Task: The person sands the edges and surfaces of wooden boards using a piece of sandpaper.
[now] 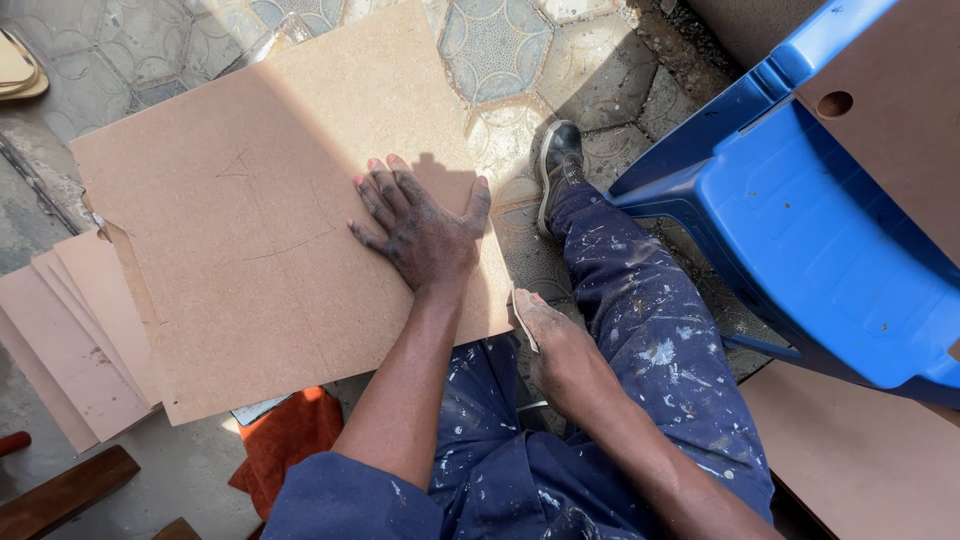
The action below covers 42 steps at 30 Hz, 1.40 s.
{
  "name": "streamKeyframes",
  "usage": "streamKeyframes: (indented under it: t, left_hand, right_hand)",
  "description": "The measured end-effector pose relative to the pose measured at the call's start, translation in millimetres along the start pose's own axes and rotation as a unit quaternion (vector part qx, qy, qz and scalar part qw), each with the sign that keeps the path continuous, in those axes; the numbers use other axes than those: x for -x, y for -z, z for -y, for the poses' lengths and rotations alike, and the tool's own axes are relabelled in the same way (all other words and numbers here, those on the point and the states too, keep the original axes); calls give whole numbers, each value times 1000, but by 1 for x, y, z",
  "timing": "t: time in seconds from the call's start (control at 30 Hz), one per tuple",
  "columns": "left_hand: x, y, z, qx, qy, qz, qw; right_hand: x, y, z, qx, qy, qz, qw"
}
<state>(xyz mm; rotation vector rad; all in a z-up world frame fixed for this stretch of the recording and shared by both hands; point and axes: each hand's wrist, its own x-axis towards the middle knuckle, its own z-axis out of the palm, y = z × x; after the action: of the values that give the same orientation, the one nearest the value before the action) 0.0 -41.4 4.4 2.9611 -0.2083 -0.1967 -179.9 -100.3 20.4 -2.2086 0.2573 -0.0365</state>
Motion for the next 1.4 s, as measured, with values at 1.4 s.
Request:
streamKeyframes:
  t: [1.4]
  left_hand:
    - [-70,-32,31,-63,-171,-161,970]
  right_hand:
    - [-153,22,-26,-126,-39,51,990]
